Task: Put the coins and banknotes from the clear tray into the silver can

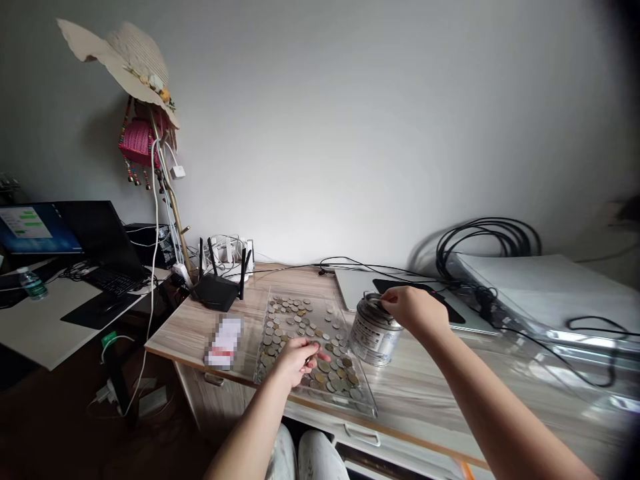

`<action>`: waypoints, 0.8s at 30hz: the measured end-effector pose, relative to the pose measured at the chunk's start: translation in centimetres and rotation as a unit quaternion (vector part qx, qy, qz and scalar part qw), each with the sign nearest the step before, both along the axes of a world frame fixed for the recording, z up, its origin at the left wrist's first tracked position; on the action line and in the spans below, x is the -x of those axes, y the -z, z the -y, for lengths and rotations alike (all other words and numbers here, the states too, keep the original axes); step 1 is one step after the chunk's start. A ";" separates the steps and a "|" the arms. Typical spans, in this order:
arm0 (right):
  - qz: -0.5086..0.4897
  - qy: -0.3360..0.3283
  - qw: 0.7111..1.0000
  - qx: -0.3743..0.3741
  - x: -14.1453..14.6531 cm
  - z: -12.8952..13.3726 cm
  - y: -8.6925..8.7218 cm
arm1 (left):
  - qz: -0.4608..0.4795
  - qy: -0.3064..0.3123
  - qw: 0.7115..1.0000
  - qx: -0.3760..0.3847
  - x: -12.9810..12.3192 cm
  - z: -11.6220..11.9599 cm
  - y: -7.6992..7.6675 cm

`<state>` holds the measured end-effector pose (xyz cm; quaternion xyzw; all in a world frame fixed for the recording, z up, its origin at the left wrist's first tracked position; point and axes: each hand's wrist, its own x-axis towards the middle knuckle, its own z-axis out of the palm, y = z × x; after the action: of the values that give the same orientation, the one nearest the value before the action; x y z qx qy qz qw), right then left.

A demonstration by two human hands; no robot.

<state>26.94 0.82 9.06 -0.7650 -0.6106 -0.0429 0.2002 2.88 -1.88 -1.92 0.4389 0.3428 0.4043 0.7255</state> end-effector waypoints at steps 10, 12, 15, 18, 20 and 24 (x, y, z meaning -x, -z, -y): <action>-0.116 -0.213 0.962 -0.126 7.4 3.6 3.2 | -0.006 -0.026 1.000 -0.013 -0.2 0.2 -0.3; -0.187 -0.294 0.937 -0.027 9.1 3.6 5.1 | 0.004 -0.026 1.000 -0.016 -0.2 0.2 -0.3; -0.281 -0.345 0.895 0.040 10.3 3.1 7.2 | 0.016 -0.017 1.000 -0.010 -0.1 0.2 -0.3; -0.302 -0.339 0.890 0.047 10.2 2.8 7.7 | 0.021 -0.006 1.000 0.001 -0.1 0.3 -0.4; -0.271 -0.314 0.909 0.028 9.5 2.9 6.8 | 0.025 0.004 1.000 0.010 -0.1 0.3 -0.5; -0.193 -0.178 0.959 -0.103 6.0 2.7 2.9 | 0.016 -0.010 0.998 0.057 -0.1 0.1 -0.5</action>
<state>20.91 -1.88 6.20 -0.6130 -0.6787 0.0793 0.3966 2.98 -2.02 -1.41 0.3869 0.3583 0.3985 0.7504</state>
